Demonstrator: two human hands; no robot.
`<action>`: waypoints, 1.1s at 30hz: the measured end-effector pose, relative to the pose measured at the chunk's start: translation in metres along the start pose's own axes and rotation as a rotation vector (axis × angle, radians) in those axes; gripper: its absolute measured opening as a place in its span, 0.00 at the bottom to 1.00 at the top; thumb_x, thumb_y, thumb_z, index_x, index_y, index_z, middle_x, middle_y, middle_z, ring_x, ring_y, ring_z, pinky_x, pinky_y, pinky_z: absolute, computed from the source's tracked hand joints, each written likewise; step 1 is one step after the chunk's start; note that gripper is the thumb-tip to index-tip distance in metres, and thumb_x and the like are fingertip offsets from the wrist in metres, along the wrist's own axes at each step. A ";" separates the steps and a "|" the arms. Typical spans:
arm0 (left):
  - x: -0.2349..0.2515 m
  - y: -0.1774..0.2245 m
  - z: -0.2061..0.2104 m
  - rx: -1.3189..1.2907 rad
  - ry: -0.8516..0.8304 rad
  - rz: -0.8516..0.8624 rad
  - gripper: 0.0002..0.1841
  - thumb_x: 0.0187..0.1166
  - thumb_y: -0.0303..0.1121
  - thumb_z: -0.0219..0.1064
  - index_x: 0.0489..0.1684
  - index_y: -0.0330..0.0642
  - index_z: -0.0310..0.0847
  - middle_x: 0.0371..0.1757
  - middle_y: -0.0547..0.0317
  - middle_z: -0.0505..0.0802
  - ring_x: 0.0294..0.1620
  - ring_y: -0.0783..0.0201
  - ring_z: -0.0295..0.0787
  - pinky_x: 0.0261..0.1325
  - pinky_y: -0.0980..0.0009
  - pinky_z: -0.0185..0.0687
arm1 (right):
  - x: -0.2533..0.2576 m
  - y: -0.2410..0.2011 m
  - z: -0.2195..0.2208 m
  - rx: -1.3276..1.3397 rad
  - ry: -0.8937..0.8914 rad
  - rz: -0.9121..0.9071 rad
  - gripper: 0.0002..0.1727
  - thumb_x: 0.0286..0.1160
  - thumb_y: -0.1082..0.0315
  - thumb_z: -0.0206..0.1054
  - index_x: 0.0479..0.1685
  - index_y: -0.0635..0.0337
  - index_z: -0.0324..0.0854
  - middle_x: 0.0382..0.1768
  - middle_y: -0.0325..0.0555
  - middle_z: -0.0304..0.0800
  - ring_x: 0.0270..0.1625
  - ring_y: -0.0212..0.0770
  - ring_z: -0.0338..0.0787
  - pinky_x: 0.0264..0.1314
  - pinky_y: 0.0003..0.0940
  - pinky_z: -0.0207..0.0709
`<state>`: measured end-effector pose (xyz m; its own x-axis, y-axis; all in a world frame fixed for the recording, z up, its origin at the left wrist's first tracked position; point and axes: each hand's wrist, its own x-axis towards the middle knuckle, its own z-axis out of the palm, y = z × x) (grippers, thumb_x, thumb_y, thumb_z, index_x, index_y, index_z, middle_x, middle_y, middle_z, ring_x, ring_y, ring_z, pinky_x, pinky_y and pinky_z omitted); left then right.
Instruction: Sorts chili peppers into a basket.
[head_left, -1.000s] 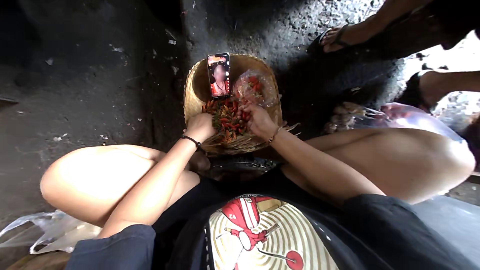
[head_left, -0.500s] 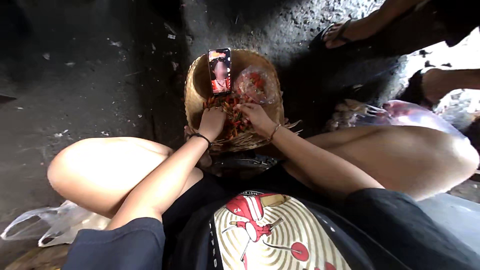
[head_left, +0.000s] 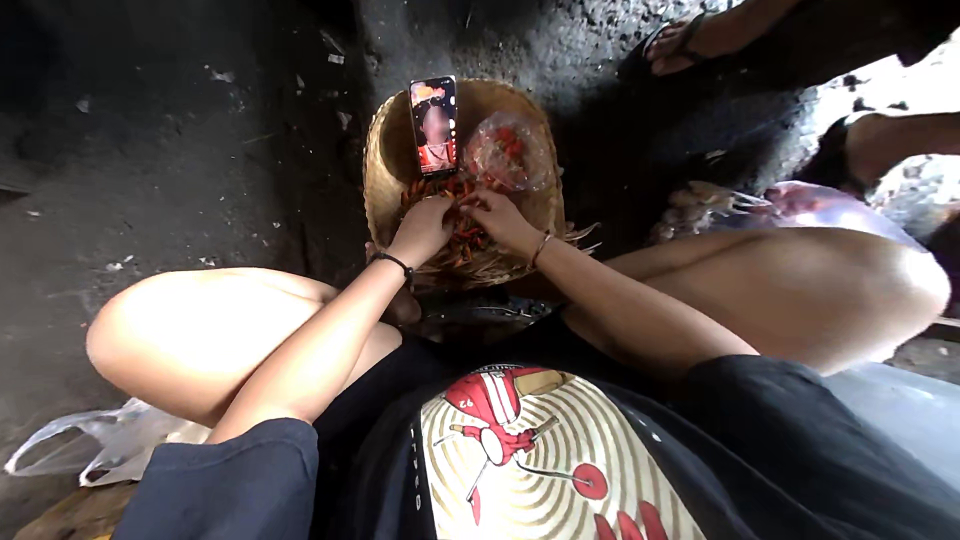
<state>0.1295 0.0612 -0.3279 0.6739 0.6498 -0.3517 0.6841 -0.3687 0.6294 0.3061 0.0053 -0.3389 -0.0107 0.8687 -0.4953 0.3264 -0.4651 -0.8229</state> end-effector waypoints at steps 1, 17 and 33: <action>0.001 -0.001 -0.001 -0.053 0.028 -0.004 0.15 0.87 0.31 0.63 0.64 0.33 0.86 0.63 0.38 0.91 0.71 0.44 0.86 0.79 0.47 0.74 | 0.001 0.000 -0.001 -0.057 -0.004 -0.026 0.17 0.90 0.63 0.59 0.66 0.65 0.81 0.57 0.59 0.88 0.55 0.47 0.88 0.63 0.46 0.80; 0.000 -0.002 -0.008 -0.598 0.082 -0.177 0.21 0.90 0.40 0.62 0.74 0.36 0.78 0.65 0.41 0.90 0.65 0.53 0.88 0.73 0.53 0.80 | -0.005 -0.018 -0.007 0.028 0.047 -0.029 0.16 0.85 0.62 0.66 0.58 0.68 0.84 0.56 0.59 0.87 0.58 0.49 0.86 0.65 0.50 0.78; -0.004 0.006 -0.007 -0.569 0.128 -0.071 0.15 0.93 0.33 0.57 0.61 0.32 0.85 0.58 0.44 0.92 0.61 0.59 0.90 0.71 0.58 0.80 | -0.006 -0.020 -0.007 0.260 0.123 -0.073 0.14 0.83 0.58 0.69 0.52 0.61 0.85 0.42 0.43 0.86 0.42 0.31 0.82 0.49 0.30 0.78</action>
<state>0.1287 0.0610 -0.3181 0.5687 0.7479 -0.3424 0.4447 0.0706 0.8929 0.3060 0.0104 -0.3176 0.0948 0.9084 -0.4073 0.0754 -0.4145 -0.9069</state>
